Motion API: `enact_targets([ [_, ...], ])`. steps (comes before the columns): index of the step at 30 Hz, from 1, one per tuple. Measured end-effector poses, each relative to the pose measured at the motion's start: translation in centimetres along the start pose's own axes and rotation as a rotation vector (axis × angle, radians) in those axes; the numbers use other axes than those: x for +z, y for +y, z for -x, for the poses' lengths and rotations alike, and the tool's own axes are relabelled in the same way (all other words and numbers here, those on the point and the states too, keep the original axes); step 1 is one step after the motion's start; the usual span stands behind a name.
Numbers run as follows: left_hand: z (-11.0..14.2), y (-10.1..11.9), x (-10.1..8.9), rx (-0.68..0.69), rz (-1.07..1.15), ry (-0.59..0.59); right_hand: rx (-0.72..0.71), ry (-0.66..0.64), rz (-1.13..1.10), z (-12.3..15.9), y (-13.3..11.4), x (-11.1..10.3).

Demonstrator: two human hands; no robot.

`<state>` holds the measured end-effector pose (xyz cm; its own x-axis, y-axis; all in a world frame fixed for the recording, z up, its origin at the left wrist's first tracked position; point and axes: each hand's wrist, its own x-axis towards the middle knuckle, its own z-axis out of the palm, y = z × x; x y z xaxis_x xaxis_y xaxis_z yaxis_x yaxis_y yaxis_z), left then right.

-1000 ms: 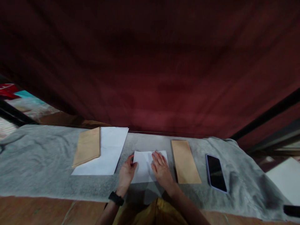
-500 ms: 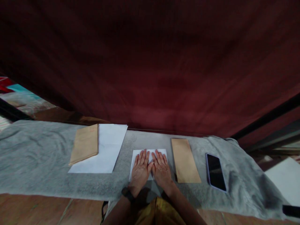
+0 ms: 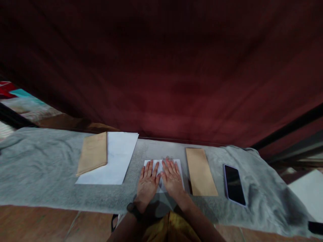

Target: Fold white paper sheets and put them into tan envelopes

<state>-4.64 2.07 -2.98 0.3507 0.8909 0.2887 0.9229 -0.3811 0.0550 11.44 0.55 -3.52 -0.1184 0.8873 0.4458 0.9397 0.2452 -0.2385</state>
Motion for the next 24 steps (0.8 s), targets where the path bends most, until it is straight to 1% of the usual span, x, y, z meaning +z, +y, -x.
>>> enact_targets([
  [3, 0.0, -0.1, -0.2, 0.015, -0.015, -0.023, -0.053, -0.048, -0.036, -0.1, -0.9, 0.3],
  [6, 0.2, -0.3, -0.1, 0.014, -0.002, -0.019, -0.043, -0.041, -0.028, 0.0, -0.7, 0.3],
  [13, 0.8, -1.3, 0.3, -0.03, 0.039, 0.073, 0.027, -0.002, 0.043, 0.3, 0.7, -0.4],
  [19, 1.8, -3.3, -0.4, -0.074, 0.02, 0.135, 0.073, 0.049, 0.067, 0.5, 0.9, -0.3],
  [21, 1.8, -3.2, -0.8, -0.109, 0.009, 0.172, 0.076, 0.048, 0.07, 0.5, 0.9, -0.2],
  [24, 1.5, -1.5, -0.9, -0.105, 0.026, 0.207, 0.078, 0.032, 0.075, 0.5, 0.9, -0.2],
])
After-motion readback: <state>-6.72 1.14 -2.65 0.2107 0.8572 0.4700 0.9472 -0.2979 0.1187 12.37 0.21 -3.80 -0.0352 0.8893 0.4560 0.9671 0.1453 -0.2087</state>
